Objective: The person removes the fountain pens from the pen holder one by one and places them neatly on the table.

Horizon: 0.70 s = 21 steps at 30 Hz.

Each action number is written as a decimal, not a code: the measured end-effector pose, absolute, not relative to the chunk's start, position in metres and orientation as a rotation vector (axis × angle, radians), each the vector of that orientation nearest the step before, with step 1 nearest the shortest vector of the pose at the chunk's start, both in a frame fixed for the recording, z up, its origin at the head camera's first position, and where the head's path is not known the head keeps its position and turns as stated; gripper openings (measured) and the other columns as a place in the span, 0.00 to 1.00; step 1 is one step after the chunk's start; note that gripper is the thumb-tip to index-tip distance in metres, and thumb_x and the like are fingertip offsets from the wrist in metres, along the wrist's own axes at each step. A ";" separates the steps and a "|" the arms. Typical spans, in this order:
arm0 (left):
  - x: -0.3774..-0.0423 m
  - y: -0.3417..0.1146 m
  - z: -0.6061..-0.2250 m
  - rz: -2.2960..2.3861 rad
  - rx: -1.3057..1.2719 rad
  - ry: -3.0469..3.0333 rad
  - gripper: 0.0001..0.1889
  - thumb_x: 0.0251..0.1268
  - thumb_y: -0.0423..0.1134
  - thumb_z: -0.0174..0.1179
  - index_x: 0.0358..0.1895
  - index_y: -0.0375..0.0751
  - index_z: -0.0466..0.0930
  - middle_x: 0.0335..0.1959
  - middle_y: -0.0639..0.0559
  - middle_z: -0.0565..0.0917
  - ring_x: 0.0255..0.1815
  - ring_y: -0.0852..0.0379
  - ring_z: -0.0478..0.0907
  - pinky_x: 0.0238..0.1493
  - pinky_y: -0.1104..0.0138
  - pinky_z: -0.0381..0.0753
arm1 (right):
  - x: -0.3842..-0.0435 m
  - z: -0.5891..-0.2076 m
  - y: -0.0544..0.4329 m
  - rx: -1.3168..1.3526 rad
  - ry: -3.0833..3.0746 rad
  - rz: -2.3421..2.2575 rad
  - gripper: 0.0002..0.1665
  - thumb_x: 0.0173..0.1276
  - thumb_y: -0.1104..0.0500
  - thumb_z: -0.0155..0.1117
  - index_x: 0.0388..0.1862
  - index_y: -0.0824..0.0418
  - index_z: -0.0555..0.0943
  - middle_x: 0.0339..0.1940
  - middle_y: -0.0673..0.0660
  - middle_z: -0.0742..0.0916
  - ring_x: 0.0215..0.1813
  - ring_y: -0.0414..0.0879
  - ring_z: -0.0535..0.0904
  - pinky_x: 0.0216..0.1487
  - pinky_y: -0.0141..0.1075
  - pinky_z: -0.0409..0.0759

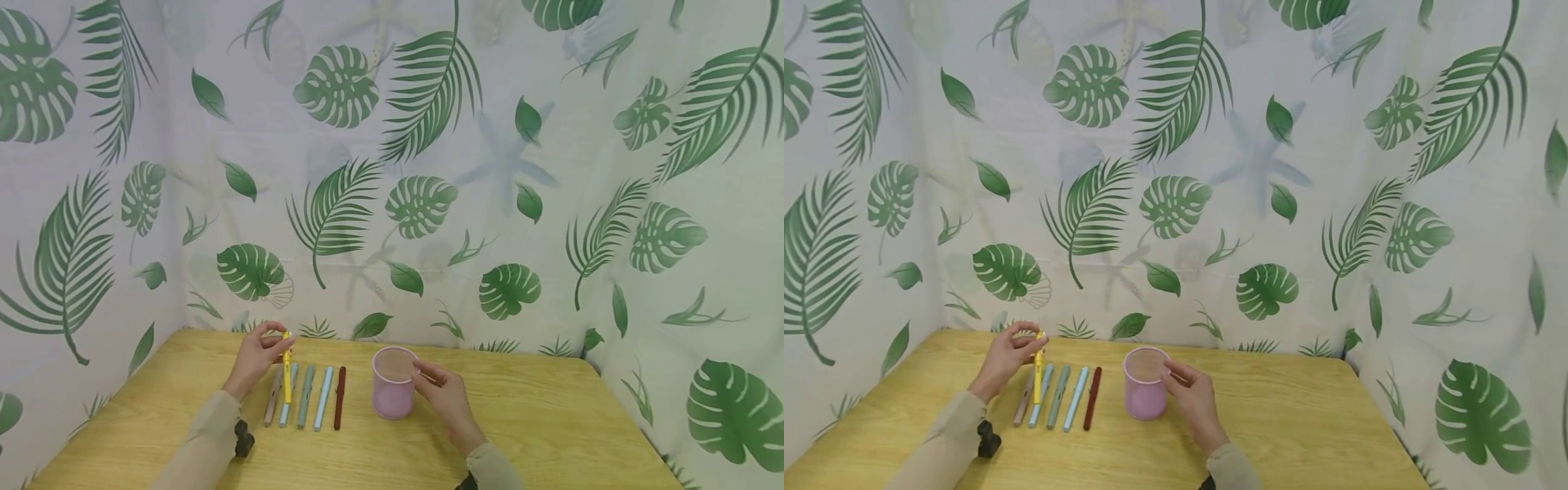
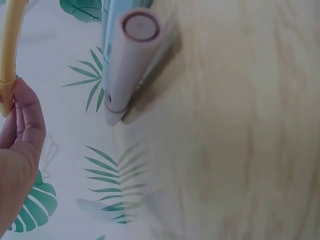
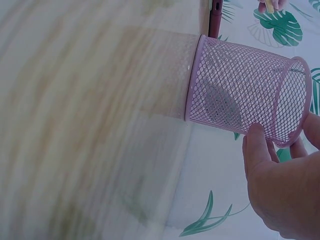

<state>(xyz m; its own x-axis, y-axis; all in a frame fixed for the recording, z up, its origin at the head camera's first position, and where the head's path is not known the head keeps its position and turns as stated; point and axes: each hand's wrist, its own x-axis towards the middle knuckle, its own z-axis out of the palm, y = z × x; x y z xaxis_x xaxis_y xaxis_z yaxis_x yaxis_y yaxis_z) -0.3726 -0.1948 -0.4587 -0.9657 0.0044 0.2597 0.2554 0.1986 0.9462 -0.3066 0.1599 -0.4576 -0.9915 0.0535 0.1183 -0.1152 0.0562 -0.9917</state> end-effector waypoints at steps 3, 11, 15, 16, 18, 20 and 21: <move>-0.372 -0.197 -0.460 -1.834 -0.258 -2.264 0.16 0.69 0.37 0.62 0.53 0.31 0.74 0.38 0.42 0.87 0.38 0.50 0.85 0.37 0.66 0.86 | -0.306 -0.457 0.159 0.073 -2.190 2.075 0.21 0.70 0.65 0.63 0.60 0.72 0.77 0.62 0.71 0.79 0.61 0.56 0.79 0.56 0.36 0.81; -0.373 -0.198 -0.461 -1.844 -0.196 -2.270 0.14 0.70 0.36 0.60 0.53 0.34 0.77 0.43 0.41 0.87 0.43 0.42 0.84 0.38 0.66 0.85 | -0.305 -0.456 0.159 0.081 -2.188 2.074 0.22 0.70 0.64 0.62 0.60 0.73 0.77 0.63 0.71 0.79 0.61 0.55 0.79 0.56 0.36 0.81; -0.373 -0.199 -0.460 -1.833 -0.166 -2.271 0.15 0.69 0.37 0.61 0.54 0.33 0.77 0.44 0.40 0.86 0.43 0.46 0.84 0.38 0.67 0.85 | -0.306 -0.457 0.160 0.065 -2.191 2.080 0.22 0.70 0.65 0.63 0.60 0.72 0.77 0.63 0.71 0.79 0.61 0.55 0.79 0.56 0.37 0.81; -0.373 -0.199 -0.460 -1.825 -0.159 -2.274 0.15 0.69 0.37 0.61 0.55 0.33 0.78 0.45 0.39 0.86 0.43 0.47 0.84 0.37 0.68 0.85 | -0.307 -0.458 0.160 0.065 -2.193 2.079 0.22 0.70 0.65 0.62 0.60 0.72 0.77 0.63 0.71 0.79 0.61 0.55 0.79 0.56 0.37 0.81; -0.373 -0.200 -0.459 -1.818 -0.146 -2.278 0.17 0.69 0.38 0.61 0.56 0.33 0.78 0.46 0.38 0.85 0.43 0.51 0.84 0.38 0.69 0.84 | -0.307 -0.458 0.159 0.062 -2.192 2.078 0.21 0.70 0.65 0.62 0.60 0.72 0.77 0.62 0.71 0.79 0.61 0.55 0.79 0.56 0.37 0.81; -0.372 -0.201 -0.458 -1.819 -0.143 -2.292 0.18 0.69 0.37 0.62 0.58 0.33 0.77 0.50 0.35 0.84 0.43 0.55 0.84 0.39 0.69 0.84 | -0.307 -0.458 0.159 0.060 -2.192 2.073 0.21 0.69 0.66 0.62 0.60 0.72 0.77 0.62 0.71 0.79 0.61 0.55 0.79 0.56 0.36 0.81; -0.372 -0.202 -0.458 -1.815 -0.149 -2.299 0.18 0.69 0.37 0.62 0.59 0.33 0.77 0.52 0.34 0.83 0.42 0.57 0.84 0.39 0.69 0.84 | -0.307 -0.457 0.159 0.062 -2.191 2.073 0.21 0.69 0.66 0.62 0.60 0.72 0.77 0.62 0.71 0.79 0.61 0.55 0.79 0.56 0.36 0.81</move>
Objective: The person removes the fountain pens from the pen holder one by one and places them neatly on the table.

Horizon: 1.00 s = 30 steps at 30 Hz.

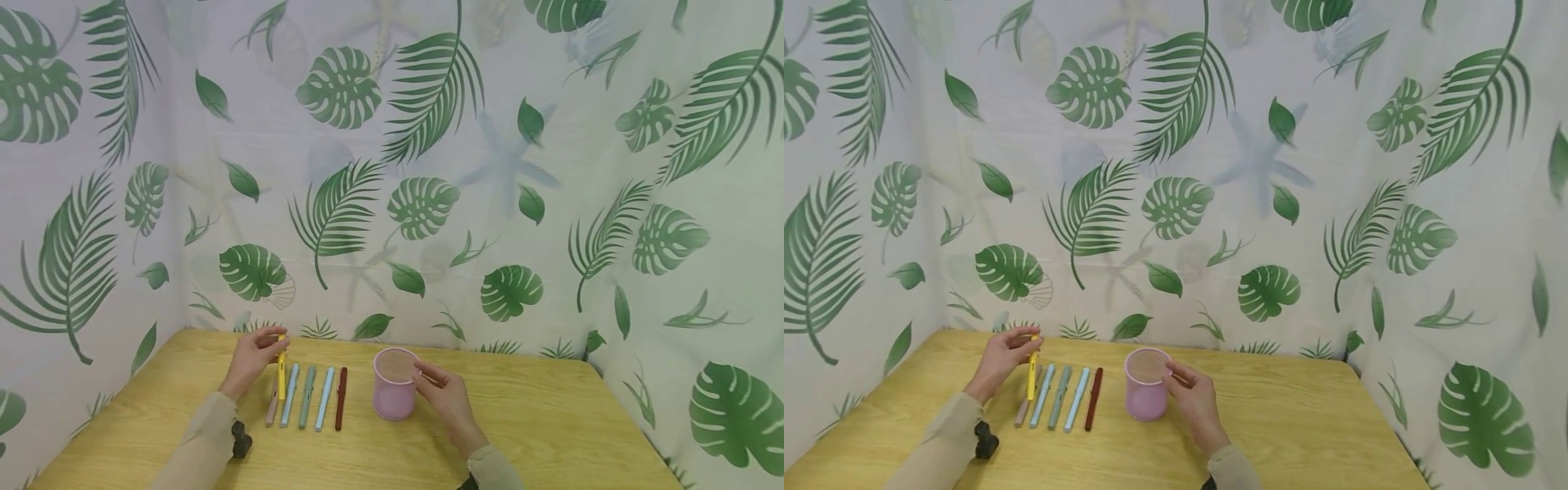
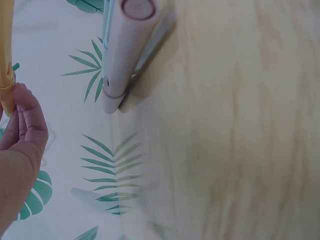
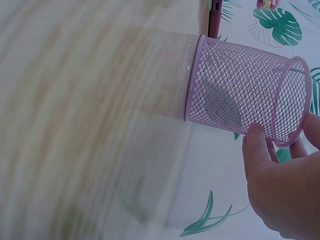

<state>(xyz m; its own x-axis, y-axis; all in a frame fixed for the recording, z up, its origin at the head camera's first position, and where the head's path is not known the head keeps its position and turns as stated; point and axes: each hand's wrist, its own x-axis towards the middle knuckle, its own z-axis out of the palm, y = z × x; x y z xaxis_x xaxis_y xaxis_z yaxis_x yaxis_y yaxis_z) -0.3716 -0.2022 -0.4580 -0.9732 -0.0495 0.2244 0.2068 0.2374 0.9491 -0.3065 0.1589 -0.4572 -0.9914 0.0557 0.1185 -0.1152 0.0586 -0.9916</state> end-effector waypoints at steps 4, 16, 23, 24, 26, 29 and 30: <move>-0.370 -0.206 -0.460 -1.813 -0.200 -2.341 0.20 0.69 0.35 0.61 0.61 0.34 0.75 0.55 0.33 0.82 0.45 0.55 0.83 0.41 0.69 0.84 | -0.305 -0.456 0.158 0.062 -2.199 2.069 0.21 0.70 0.65 0.62 0.60 0.72 0.77 0.63 0.71 0.79 0.62 0.56 0.79 0.56 0.37 0.81; -0.369 -0.220 -0.464 -1.815 -0.264 -2.430 0.26 0.70 0.32 0.59 0.68 0.30 0.66 0.54 0.26 0.80 0.51 0.39 0.82 0.43 0.63 0.85 | -0.306 -0.457 0.159 0.070 -2.185 2.095 0.22 0.70 0.65 0.61 0.61 0.73 0.76 0.63 0.71 0.79 0.61 0.53 0.79 0.56 0.36 0.81; -0.369 -0.222 -0.469 -1.728 -0.152 -2.582 0.25 0.69 0.31 0.59 0.66 0.25 0.68 0.59 0.26 0.76 0.55 0.40 0.79 0.45 0.61 0.85 | -0.306 -0.458 0.160 0.093 -2.174 2.103 0.22 0.71 0.65 0.61 0.61 0.73 0.76 0.63 0.72 0.78 0.60 0.52 0.80 0.56 0.37 0.81; -0.369 -0.222 -0.470 -1.716 -0.138 -2.609 0.25 0.69 0.32 0.59 0.66 0.25 0.68 0.59 0.26 0.75 0.56 0.41 0.78 0.46 0.61 0.85 | -0.306 -0.458 0.160 0.093 -2.175 2.103 0.22 0.71 0.65 0.61 0.61 0.73 0.76 0.63 0.72 0.78 0.60 0.52 0.80 0.57 0.37 0.81; -0.370 -0.223 -0.470 -1.706 -0.118 -2.648 0.25 0.69 0.32 0.59 0.66 0.24 0.68 0.60 0.25 0.74 0.56 0.39 0.78 0.47 0.59 0.85 | -0.306 -0.457 0.160 0.086 -2.177 2.101 0.22 0.71 0.64 0.62 0.61 0.72 0.76 0.63 0.71 0.78 0.60 0.52 0.80 0.57 0.37 0.81; -0.370 -0.224 -0.470 -1.682 -0.098 -2.687 0.25 0.69 0.33 0.59 0.66 0.25 0.68 0.61 0.25 0.73 0.57 0.37 0.77 0.47 0.58 0.84 | -0.305 -0.457 0.160 0.078 -2.187 2.096 0.22 0.71 0.63 0.62 0.62 0.71 0.76 0.63 0.70 0.78 0.61 0.53 0.79 0.57 0.38 0.81; -0.370 -0.224 -0.470 -1.678 -0.096 -2.696 0.25 0.69 0.33 0.59 0.66 0.25 0.68 0.61 0.25 0.72 0.58 0.37 0.76 0.47 0.58 0.84 | -0.305 -0.457 0.160 0.075 -2.191 2.093 0.23 0.71 0.63 0.62 0.62 0.71 0.77 0.64 0.70 0.79 0.62 0.54 0.79 0.57 0.38 0.81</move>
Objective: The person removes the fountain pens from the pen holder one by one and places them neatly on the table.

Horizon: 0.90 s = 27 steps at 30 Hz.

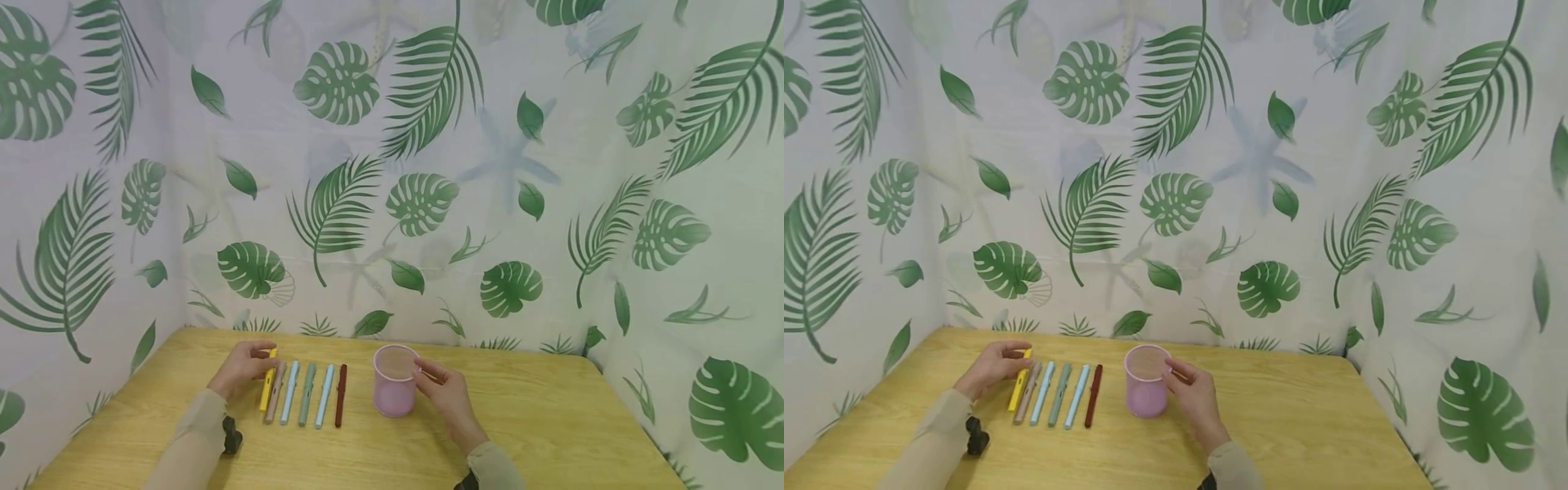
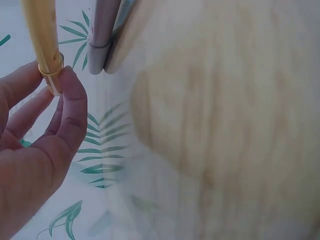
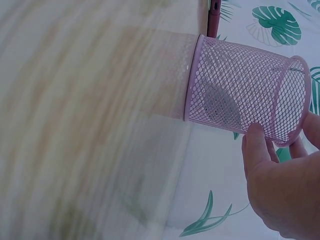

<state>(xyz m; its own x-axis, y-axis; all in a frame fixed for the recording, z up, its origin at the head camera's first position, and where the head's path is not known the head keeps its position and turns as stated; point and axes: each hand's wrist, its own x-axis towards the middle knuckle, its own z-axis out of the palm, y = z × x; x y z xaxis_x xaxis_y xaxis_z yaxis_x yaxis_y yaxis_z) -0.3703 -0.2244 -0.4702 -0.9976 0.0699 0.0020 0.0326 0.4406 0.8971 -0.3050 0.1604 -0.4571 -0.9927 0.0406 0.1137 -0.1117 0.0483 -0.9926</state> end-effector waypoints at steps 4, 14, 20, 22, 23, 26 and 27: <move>-0.371 -0.225 -0.469 1.592 0.051 2.659 0.25 0.67 0.33 0.60 0.65 0.26 0.70 0.60 0.26 0.74 0.55 0.40 0.77 0.44 0.60 0.84 | -0.304 -0.455 0.160 0.077 -2.209 2.079 0.23 0.71 0.62 0.62 0.62 0.70 0.77 0.64 0.69 0.78 0.64 0.56 0.77 0.58 0.39 0.80; -0.372 -0.226 -0.470 1.520 -0.042 2.644 0.24 0.62 0.31 0.65 0.61 0.26 0.73 0.51 0.32 0.79 0.41 0.52 0.79 0.34 0.65 0.82 | -0.305 -0.456 0.162 0.069 -2.198 2.090 0.21 0.70 0.64 0.62 0.60 0.71 0.78 0.63 0.70 0.79 0.63 0.55 0.77 0.57 0.38 0.81; -0.373 -0.226 -0.471 1.485 -0.073 2.659 0.23 0.59 0.30 0.67 0.58 0.27 0.75 0.47 0.35 0.80 0.39 0.51 0.78 0.34 0.64 0.83 | -0.303 -0.455 0.161 0.083 -2.217 2.077 0.23 0.71 0.63 0.62 0.61 0.73 0.76 0.63 0.71 0.78 0.63 0.56 0.77 0.57 0.38 0.81; -0.375 -0.226 -0.472 1.459 -0.068 2.672 0.23 0.58 0.31 0.68 0.57 0.27 0.76 0.45 0.36 0.80 0.38 0.52 0.78 0.34 0.64 0.83 | -0.303 -0.455 0.161 0.079 -2.216 2.076 0.23 0.71 0.63 0.62 0.61 0.74 0.76 0.63 0.71 0.78 0.63 0.56 0.77 0.57 0.39 0.81; -0.375 -0.226 -0.471 1.446 -0.054 2.677 0.23 0.57 0.31 0.68 0.56 0.27 0.77 0.43 0.38 0.81 0.37 0.53 0.78 0.33 0.65 0.82 | -0.303 -0.454 0.161 0.077 -2.215 2.077 0.23 0.71 0.63 0.62 0.61 0.73 0.76 0.63 0.71 0.78 0.63 0.56 0.77 0.57 0.39 0.81; -0.376 -0.226 -0.471 1.414 -0.040 2.700 0.22 0.56 0.31 0.69 0.55 0.27 0.78 0.38 0.41 0.81 0.32 0.55 0.77 0.30 0.66 0.80 | -0.304 -0.454 0.162 0.060 -2.210 2.085 0.22 0.70 0.63 0.63 0.61 0.72 0.77 0.63 0.70 0.79 0.62 0.54 0.78 0.57 0.39 0.81; -0.376 -0.225 -0.471 1.412 -0.052 2.706 0.22 0.56 0.31 0.70 0.54 0.27 0.78 0.36 0.42 0.81 0.30 0.55 0.76 0.28 0.67 0.79 | -0.304 -0.454 0.162 0.055 -2.210 2.085 0.22 0.70 0.63 0.63 0.60 0.72 0.77 0.63 0.70 0.79 0.62 0.54 0.78 0.57 0.39 0.81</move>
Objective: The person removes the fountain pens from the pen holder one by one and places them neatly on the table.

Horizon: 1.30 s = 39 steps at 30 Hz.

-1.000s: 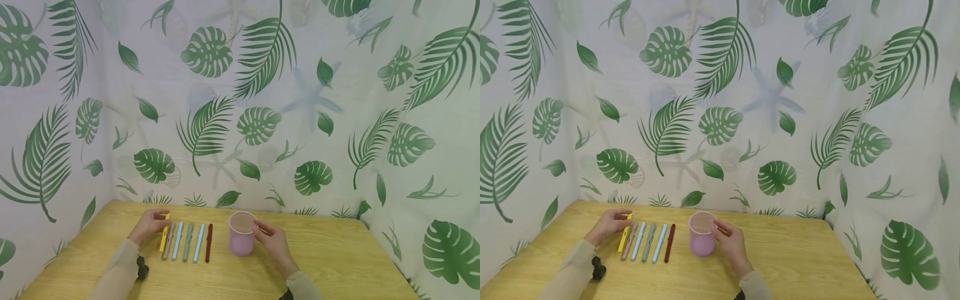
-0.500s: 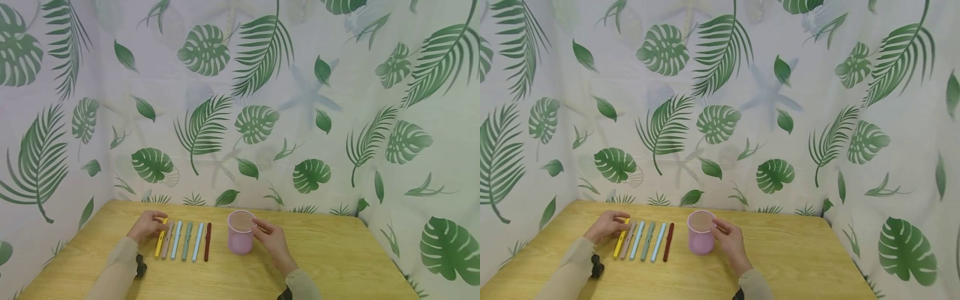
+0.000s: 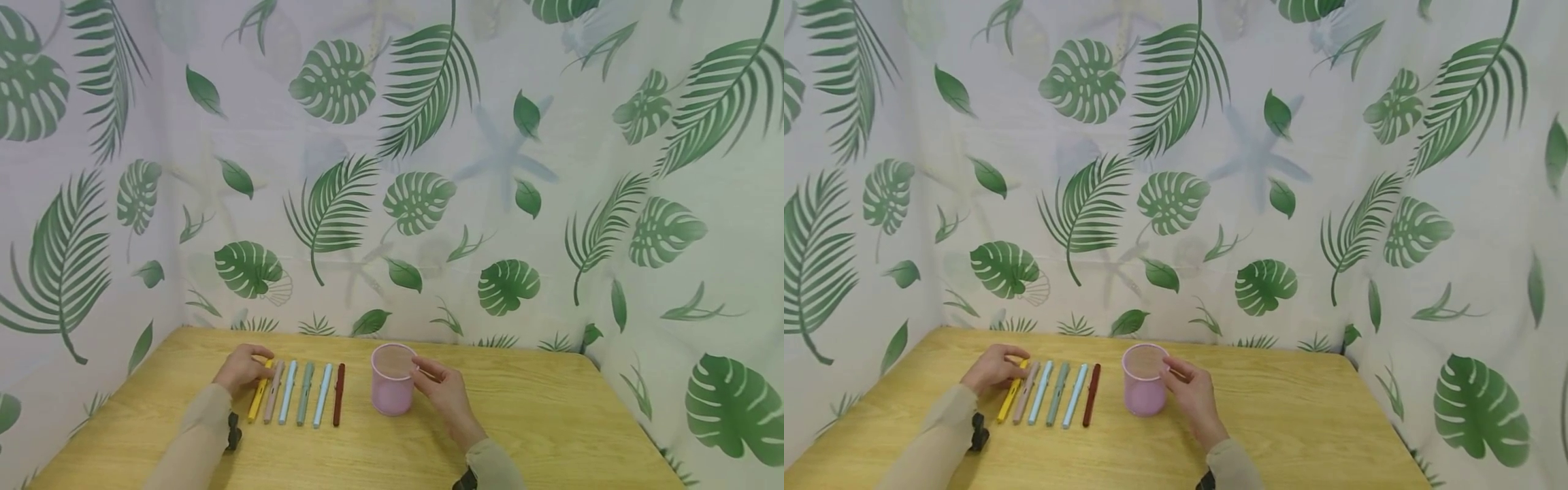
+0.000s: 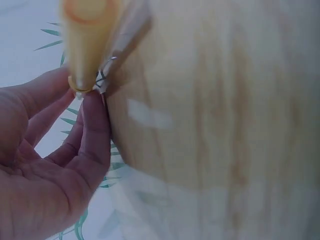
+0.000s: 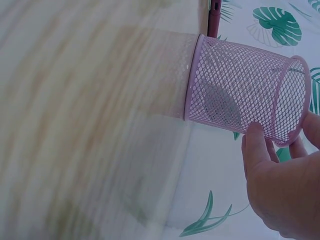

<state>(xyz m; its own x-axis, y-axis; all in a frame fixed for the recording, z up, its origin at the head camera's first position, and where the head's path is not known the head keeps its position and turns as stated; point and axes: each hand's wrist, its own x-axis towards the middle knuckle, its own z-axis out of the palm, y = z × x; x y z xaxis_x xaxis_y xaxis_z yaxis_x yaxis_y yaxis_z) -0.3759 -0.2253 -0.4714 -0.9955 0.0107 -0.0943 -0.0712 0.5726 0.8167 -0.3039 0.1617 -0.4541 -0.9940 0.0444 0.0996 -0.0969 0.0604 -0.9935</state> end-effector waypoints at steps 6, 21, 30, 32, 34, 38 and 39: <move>-0.374 -0.224 -0.476 1.463 -0.157 2.696 0.22 0.56 0.29 0.68 0.55 0.27 0.78 0.27 0.48 0.77 0.21 0.59 0.71 0.23 0.69 0.75 | -0.306 -0.455 0.162 0.066 -2.211 2.080 0.23 0.70 0.64 0.63 0.60 0.73 0.77 0.62 0.70 0.80 0.61 0.53 0.79 0.56 0.38 0.81; -0.376 -0.225 -0.477 1.515 -0.216 2.628 0.23 0.61 0.29 0.63 0.59 0.26 0.74 0.26 0.50 0.76 0.18 0.61 0.69 0.22 0.70 0.76 | -0.306 -0.456 0.164 0.074 -2.202 2.098 0.22 0.70 0.64 0.63 0.60 0.74 0.77 0.61 0.71 0.80 0.59 0.53 0.79 0.56 0.38 0.82; -0.371 -0.223 -0.473 1.535 -0.278 2.621 0.23 0.65 0.33 0.61 0.60 0.24 0.69 0.29 0.46 0.75 0.17 0.61 0.67 0.22 0.69 0.73 | -0.306 -0.455 0.162 0.032 -2.229 2.079 0.22 0.69 0.62 0.64 0.59 0.72 0.78 0.59 0.69 0.82 0.54 0.48 0.83 0.54 0.46 0.83; -0.372 -0.221 -0.473 1.496 -0.289 2.672 0.23 0.65 0.35 0.61 0.59 0.25 0.70 0.29 0.45 0.75 0.18 0.60 0.68 0.22 0.69 0.73 | -0.306 -0.455 0.162 0.031 -2.233 2.069 0.22 0.69 0.62 0.64 0.59 0.71 0.79 0.58 0.69 0.83 0.54 0.47 0.83 0.53 0.46 0.83; -0.372 -0.218 -0.471 1.449 -0.278 2.737 0.23 0.65 0.37 0.60 0.58 0.25 0.71 0.35 0.41 0.77 0.22 0.57 0.70 0.25 0.68 0.73 | -0.307 -0.454 0.162 0.034 -2.234 2.065 0.21 0.69 0.61 0.65 0.58 0.70 0.79 0.58 0.68 0.83 0.54 0.47 0.82 0.51 0.45 0.84; -0.369 -0.210 -0.465 1.371 -0.212 2.843 0.23 0.67 0.41 0.59 0.57 0.24 0.72 0.52 0.31 0.75 0.40 0.47 0.73 0.39 0.60 0.76 | -0.308 -0.452 0.164 0.044 -2.235 2.063 0.21 0.70 0.60 0.64 0.58 0.69 0.79 0.58 0.67 0.83 0.54 0.48 0.82 0.49 0.42 0.85; -0.367 -0.208 -0.462 1.368 -0.200 2.846 0.24 0.68 0.42 0.58 0.57 0.25 0.72 0.55 0.29 0.74 0.43 0.44 0.72 0.42 0.57 0.76 | -0.308 -0.452 0.165 0.047 -2.237 2.062 0.21 0.70 0.60 0.64 0.59 0.69 0.79 0.59 0.67 0.82 0.55 0.49 0.82 0.49 0.42 0.85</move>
